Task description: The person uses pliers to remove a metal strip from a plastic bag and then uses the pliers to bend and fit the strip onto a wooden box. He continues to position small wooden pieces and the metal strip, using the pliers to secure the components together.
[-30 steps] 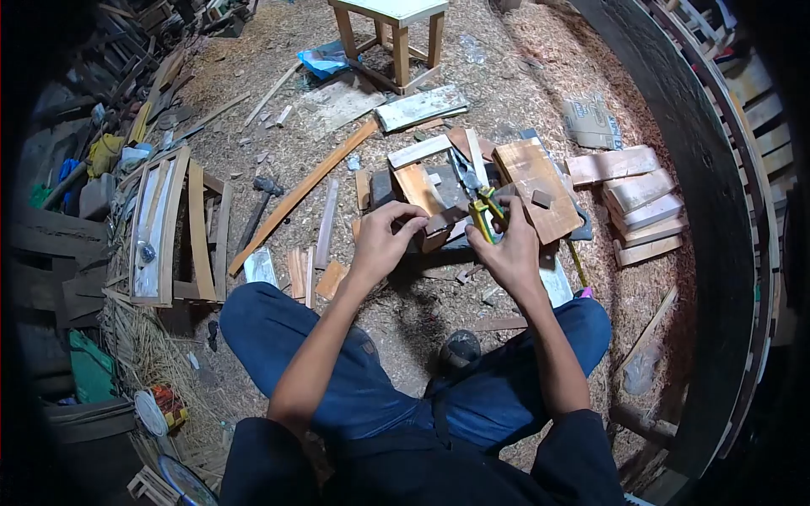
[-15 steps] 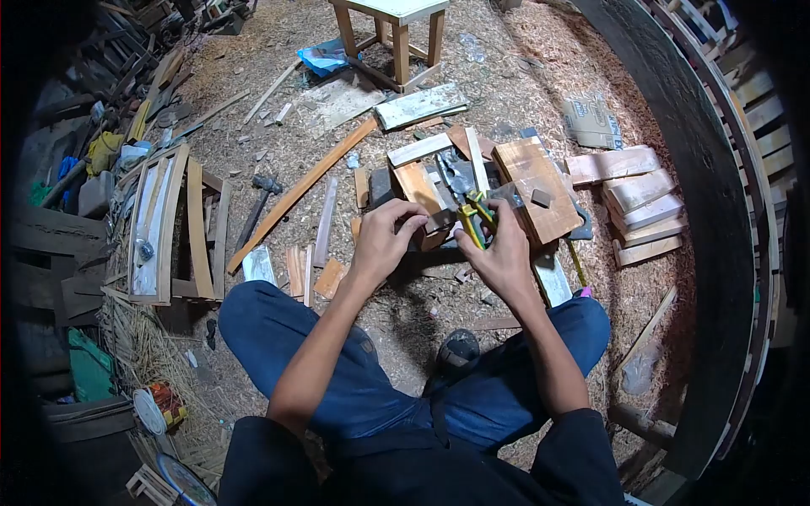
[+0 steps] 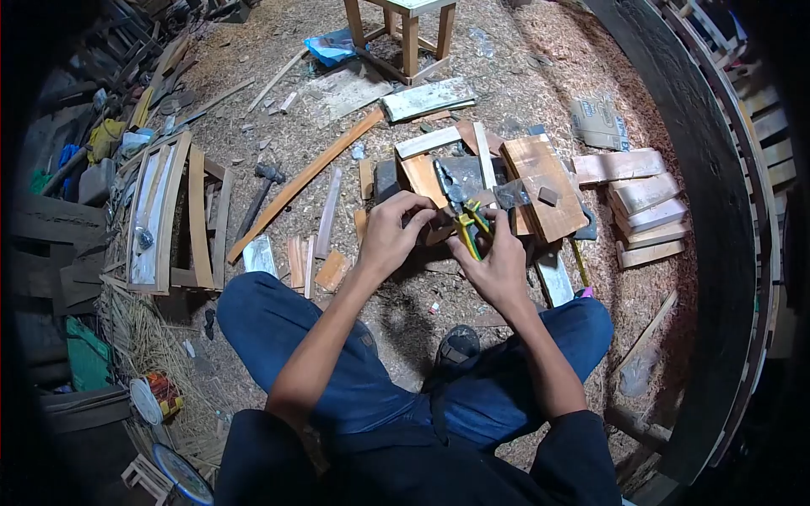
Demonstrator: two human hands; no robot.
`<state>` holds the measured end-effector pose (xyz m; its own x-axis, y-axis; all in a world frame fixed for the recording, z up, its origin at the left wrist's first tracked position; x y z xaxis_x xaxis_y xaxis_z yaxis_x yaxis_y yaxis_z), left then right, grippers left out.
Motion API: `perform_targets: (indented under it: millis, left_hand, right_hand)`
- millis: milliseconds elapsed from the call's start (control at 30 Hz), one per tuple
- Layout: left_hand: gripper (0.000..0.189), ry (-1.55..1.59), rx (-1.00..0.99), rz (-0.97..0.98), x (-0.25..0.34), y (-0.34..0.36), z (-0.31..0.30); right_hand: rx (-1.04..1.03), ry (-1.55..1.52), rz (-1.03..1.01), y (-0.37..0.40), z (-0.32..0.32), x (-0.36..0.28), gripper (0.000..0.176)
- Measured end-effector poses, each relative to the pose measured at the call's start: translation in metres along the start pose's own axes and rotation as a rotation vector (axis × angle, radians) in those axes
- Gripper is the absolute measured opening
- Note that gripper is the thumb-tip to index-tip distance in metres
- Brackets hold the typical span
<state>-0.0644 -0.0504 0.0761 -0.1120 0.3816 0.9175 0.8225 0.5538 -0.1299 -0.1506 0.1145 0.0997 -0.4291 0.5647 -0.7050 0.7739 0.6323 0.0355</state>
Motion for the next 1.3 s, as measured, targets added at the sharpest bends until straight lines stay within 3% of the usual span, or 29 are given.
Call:
perform_targets:
  millis: [733, 800, 867, 1300]
  left_hand:
    - [0.019, 0.036, -0.104, 0.082, -0.007, -0.005, 0.001]
    - [0.019, 0.062, -0.121, 0.066, -0.011, -0.004, 0.001]
    - [0.02, 0.075, -0.129, 0.092, -0.011, -0.006, 0.001]
    - [0.021, 0.062, -0.197, 0.139, -0.015, -0.013, 0.0]
  right_hand:
    - [0.059, -0.044, -0.054, -0.007, 0.005, 0.012, 0.058]
    - [0.157, -0.029, -0.132, -0.007, -0.001, 0.014, 0.056]
    - [0.114, -0.121, -0.039, -0.007, -0.002, 0.02, 0.057]
    - [0.085, -0.08, -0.084, -0.005, 0.004, 0.01, 0.055]
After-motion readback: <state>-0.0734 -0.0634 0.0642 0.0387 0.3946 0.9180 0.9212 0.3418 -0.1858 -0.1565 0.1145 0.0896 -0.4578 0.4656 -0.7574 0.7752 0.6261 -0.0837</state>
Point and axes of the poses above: each hand's wrist, its own y-axis away from the middle knuckle, its own z-axis out of the palm, x = y × z, the point moved 8 cm from there along -y, towards the middle knuckle, and after that the axes turned 1 degree about -z, right-handed, at the moved point
